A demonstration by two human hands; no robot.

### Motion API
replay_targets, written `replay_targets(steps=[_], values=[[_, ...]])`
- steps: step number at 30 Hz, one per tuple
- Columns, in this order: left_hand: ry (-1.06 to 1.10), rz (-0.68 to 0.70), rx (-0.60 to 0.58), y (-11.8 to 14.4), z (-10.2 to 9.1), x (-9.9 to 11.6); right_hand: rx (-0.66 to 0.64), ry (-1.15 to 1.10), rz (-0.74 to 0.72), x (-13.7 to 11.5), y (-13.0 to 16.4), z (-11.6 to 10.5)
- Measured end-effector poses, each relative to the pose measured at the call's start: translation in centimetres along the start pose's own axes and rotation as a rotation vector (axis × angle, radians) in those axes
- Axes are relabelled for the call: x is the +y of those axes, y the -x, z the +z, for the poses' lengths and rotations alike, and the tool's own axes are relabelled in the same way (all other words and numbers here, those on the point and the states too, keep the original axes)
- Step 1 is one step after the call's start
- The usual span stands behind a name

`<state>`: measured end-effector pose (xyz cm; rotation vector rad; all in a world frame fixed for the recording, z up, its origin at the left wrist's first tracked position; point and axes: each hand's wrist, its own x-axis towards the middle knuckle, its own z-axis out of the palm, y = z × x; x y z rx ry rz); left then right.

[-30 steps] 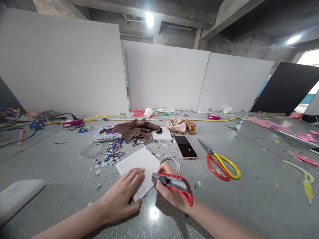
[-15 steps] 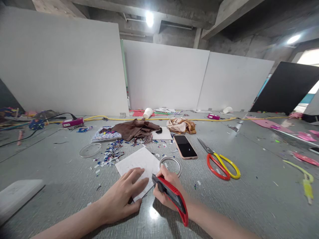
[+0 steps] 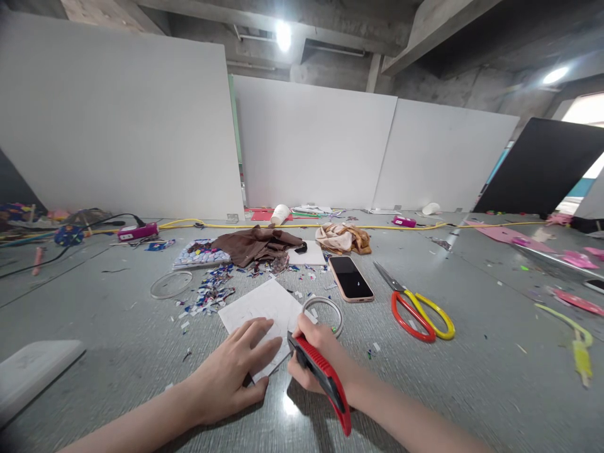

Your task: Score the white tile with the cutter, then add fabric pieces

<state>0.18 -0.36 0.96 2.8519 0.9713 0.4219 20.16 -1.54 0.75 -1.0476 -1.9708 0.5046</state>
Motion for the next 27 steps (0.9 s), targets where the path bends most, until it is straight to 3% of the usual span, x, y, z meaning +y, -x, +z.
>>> replay_targets(steps=[5,17,20,23,27], values=[[0.001,-0.001,0.006,0.0,0.0,-0.1,-0.097,0.015,0.031,0.0,-0.1,-0.3],[0.007,0.006,0.022,0.1,0.1,-0.1,0.129,0.031,0.057,1.1,-0.1,-0.2],[0.002,0.001,0.005,0.1,0.0,-0.2,0.163,0.263,0.06,1.9,-0.4,-0.6],[-0.003,-0.008,-0.015,0.1,0.1,-0.2,0.087,0.505,0.038,2.5,-0.2,-0.9],[-0.016,-0.007,-0.028,0.0,0.1,-0.3,0.0,0.614,0.047,1.9,0.3,-1.0]])
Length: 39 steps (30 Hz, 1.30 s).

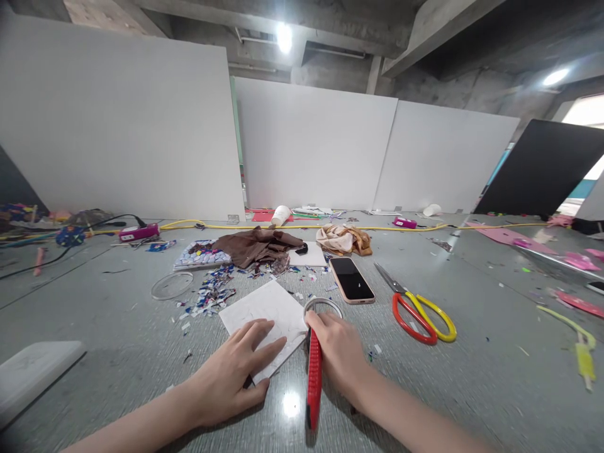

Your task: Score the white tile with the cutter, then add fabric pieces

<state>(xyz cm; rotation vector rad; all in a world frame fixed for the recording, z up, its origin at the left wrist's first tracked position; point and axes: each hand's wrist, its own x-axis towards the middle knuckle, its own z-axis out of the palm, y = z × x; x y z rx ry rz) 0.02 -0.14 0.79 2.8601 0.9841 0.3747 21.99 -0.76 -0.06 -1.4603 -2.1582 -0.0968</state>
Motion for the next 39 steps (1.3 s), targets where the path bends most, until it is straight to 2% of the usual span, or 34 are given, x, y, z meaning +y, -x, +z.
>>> replay_targets(steps=[3,7,11,14,16,18,21,26,29,32,34,39], values=[[0.002,0.01,0.013,0.0,-0.1,0.0,-0.012,0.026,-0.055,-0.8,0.1,-0.6],[0.006,0.029,0.023,0.0,-0.2,0.1,0.036,0.062,-0.172,-1.6,-0.1,-0.6],[0.006,0.032,0.022,0.0,-0.3,0.1,0.145,0.117,-0.269,-0.6,-0.6,-1.0],[0.006,0.036,0.003,0.0,-0.4,0.0,0.27,0.161,-0.219,1.1,-1.4,-2.6],[0.005,0.034,-0.01,0.0,-0.5,0.0,0.244,0.099,-0.108,1.8,-1.7,-3.6],[0.005,0.031,-0.018,0.0,-0.6,0.0,0.189,-0.013,-0.061,2.0,-1.9,-3.9],[0.02,0.033,-0.029,0.0,-0.6,-0.1,0.152,-0.214,-0.055,1.5,-1.7,-2.5],[0.111,0.032,-0.002,0.1,-0.6,-0.5,0.206,-0.421,-0.053,0.4,-0.8,0.8],[0.163,-0.079,0.108,0.2,-0.3,-0.7,0.137,-0.48,-0.079,0.2,-0.5,1.5],[0.108,-0.209,0.174,0.3,0.2,-0.9,0.114,-0.492,-0.077,0.2,-0.5,1.6],[0.066,-0.205,0.15,0.4,0.6,-1.1,0.128,-0.494,-0.056,0.1,-0.6,1.7],[0.113,-0.075,0.041,0.4,0.8,-1.2,0.216,-0.499,-0.063,0.3,-0.7,2.2]])
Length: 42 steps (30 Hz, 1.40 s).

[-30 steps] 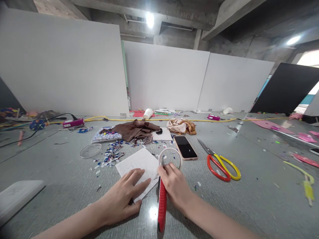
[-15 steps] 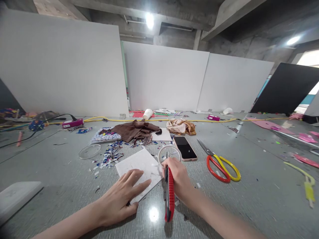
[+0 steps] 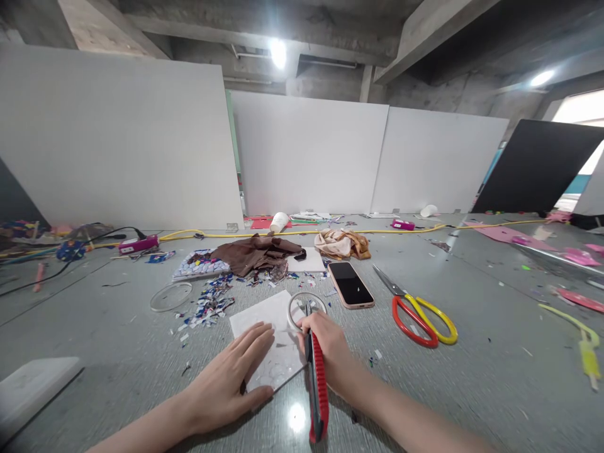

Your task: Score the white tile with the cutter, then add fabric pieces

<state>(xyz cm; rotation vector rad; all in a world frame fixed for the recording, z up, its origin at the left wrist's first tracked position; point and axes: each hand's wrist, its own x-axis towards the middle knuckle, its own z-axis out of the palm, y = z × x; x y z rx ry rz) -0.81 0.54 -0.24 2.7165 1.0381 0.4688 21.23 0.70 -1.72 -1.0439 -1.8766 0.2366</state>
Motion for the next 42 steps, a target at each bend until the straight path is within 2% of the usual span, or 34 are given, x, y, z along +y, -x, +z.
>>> replay_targets(steps=[2,6,9,13,17,20,28,34,37,40,42], values=[[0.048,0.01,0.009,0.0,-0.2,0.1,-0.002,0.011,-0.06,0.1,0.1,0.0],[0.169,-0.053,0.117,-0.2,-0.7,0.3,-0.088,0.015,-0.212,0.3,0.6,-0.3],[0.219,-0.022,0.148,-0.3,-0.9,0.5,-0.15,0.016,-0.279,0.3,0.7,-0.4],[0.19,0.044,0.144,-0.4,-1.0,0.6,-0.215,-0.004,-0.289,0.2,0.5,-0.4],[0.247,-0.044,0.197,-0.6,-0.9,0.8,-0.206,-0.015,-0.257,0.1,0.5,-0.3],[0.311,-0.095,0.183,-0.8,-1.0,0.9,-0.217,-0.002,-0.247,0.2,0.5,-0.3],[0.269,-0.063,0.155,-0.7,-1.0,0.7,-0.252,0.0,-0.225,-0.9,0.1,-0.8],[0.292,-0.059,0.163,-0.7,-1.1,0.7,-0.285,0.02,-0.352,-1.3,-0.4,-1.0],[0.326,-0.103,0.215,-0.7,-0.9,0.4,-0.255,-0.004,-0.294,-0.8,-0.1,-0.8],[0.295,-0.157,0.292,-0.6,-0.7,0.1,-0.193,-0.064,-0.092,-0.5,0.0,-0.8],[0.233,-0.152,0.271,-0.6,-0.5,0.2,-0.154,-0.105,0.048,-0.5,-0.1,-0.9]])
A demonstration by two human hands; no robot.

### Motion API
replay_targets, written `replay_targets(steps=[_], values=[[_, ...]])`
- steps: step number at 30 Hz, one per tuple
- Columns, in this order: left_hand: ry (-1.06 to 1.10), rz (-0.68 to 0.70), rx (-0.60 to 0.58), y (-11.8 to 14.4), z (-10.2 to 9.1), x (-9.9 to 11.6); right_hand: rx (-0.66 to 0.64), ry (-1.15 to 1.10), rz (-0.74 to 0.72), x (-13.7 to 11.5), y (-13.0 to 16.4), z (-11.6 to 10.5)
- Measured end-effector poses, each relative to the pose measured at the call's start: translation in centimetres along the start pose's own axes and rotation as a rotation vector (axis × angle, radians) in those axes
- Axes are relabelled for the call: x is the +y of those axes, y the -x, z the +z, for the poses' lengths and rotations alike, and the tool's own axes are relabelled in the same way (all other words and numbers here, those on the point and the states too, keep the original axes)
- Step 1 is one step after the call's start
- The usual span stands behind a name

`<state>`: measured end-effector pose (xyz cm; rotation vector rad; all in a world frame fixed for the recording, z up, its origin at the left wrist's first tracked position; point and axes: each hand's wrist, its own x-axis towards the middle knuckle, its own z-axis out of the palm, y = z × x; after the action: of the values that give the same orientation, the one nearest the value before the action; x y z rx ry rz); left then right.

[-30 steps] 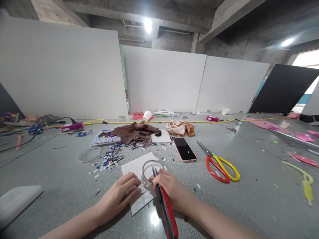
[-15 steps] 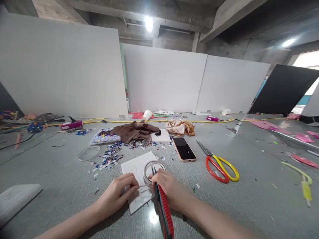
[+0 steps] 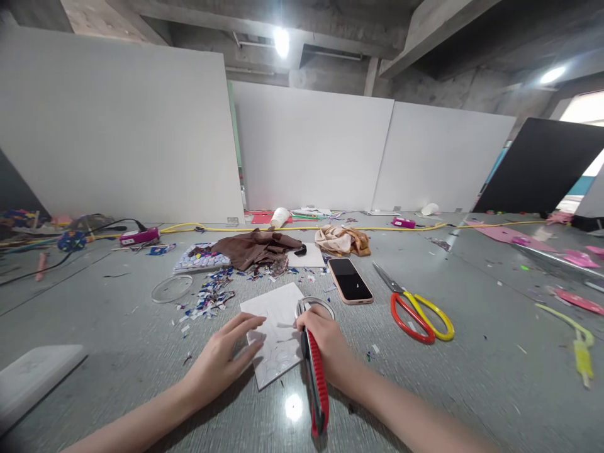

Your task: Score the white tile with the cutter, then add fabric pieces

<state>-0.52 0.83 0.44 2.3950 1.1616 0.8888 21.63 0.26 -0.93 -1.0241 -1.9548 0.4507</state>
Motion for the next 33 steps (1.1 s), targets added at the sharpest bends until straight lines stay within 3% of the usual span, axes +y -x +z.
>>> replay_targets(steps=[5,11,19,25,33], values=[[-0.147,0.079,-0.186,0.3,0.2,0.2,0.091,0.0,0.113,0.4,-0.7,0.3],[-0.176,0.081,-0.314,0.1,0.0,-0.1,-0.009,0.006,0.074,0.4,-1.0,0.3],[-0.193,0.111,-0.307,0.0,0.1,0.0,-0.173,0.066,-0.055,0.0,-1.1,-0.1],[-0.177,0.145,-0.284,0.0,0.2,0.0,-0.271,0.062,-0.044,-0.5,-1.7,-0.5],[-0.169,0.169,-0.266,0.0,0.1,0.2,-0.267,0.091,-0.069,0.0,-1.7,-0.1]])
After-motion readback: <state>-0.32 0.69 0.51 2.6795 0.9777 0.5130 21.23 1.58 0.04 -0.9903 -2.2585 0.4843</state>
